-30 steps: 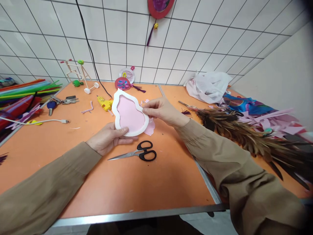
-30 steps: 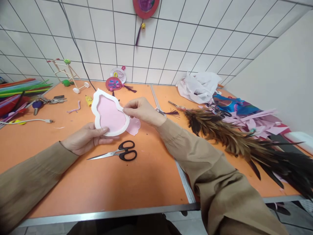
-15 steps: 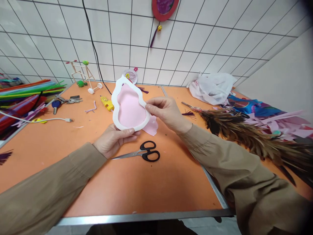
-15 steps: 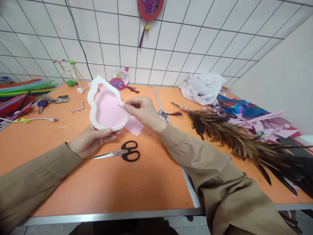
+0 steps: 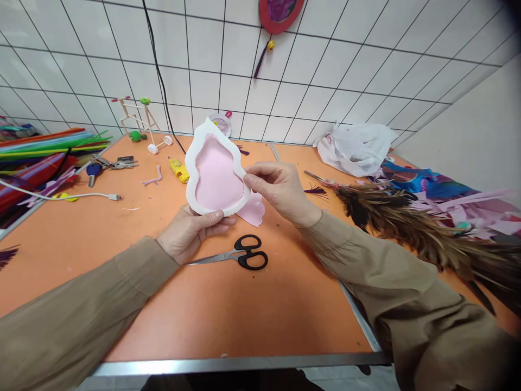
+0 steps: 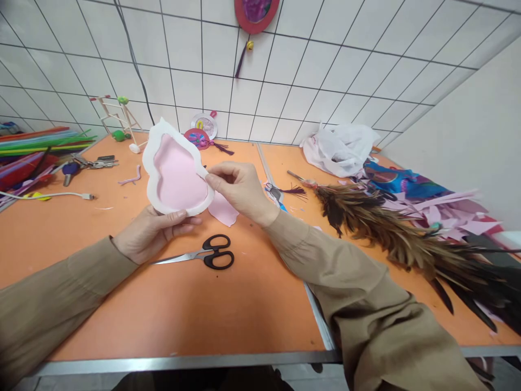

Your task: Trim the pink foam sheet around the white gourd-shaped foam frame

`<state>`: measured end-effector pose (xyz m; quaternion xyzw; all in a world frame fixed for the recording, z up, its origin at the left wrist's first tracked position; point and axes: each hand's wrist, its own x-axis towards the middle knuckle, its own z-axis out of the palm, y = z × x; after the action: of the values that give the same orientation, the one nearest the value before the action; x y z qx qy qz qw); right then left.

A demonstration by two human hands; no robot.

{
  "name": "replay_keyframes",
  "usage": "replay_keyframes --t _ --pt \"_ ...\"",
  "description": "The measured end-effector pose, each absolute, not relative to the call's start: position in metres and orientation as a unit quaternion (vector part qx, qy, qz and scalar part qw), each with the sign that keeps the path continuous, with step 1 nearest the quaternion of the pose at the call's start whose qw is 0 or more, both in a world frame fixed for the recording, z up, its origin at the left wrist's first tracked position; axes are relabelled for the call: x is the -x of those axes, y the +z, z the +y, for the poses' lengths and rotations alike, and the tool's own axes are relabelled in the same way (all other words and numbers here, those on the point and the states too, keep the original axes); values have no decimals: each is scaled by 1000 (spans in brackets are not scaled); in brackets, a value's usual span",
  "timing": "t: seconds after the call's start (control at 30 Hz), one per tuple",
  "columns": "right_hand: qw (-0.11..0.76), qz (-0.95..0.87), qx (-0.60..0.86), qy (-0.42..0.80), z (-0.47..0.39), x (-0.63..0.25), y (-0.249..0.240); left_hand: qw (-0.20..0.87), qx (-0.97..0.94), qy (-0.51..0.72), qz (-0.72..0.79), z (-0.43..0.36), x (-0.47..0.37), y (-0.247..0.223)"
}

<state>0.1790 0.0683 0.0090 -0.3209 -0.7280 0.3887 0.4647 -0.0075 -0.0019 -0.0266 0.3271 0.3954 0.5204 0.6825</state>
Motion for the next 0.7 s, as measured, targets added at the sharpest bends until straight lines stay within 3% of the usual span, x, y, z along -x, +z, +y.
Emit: replay_keyframes --t 0.43,0.7 --pt "473 -722 328 384 70 -177 5 683 -367 505 379 -3 8 -30" --pt "458 -725 333 393 69 -178 8 612 -419 549 386 -4 8 -31"
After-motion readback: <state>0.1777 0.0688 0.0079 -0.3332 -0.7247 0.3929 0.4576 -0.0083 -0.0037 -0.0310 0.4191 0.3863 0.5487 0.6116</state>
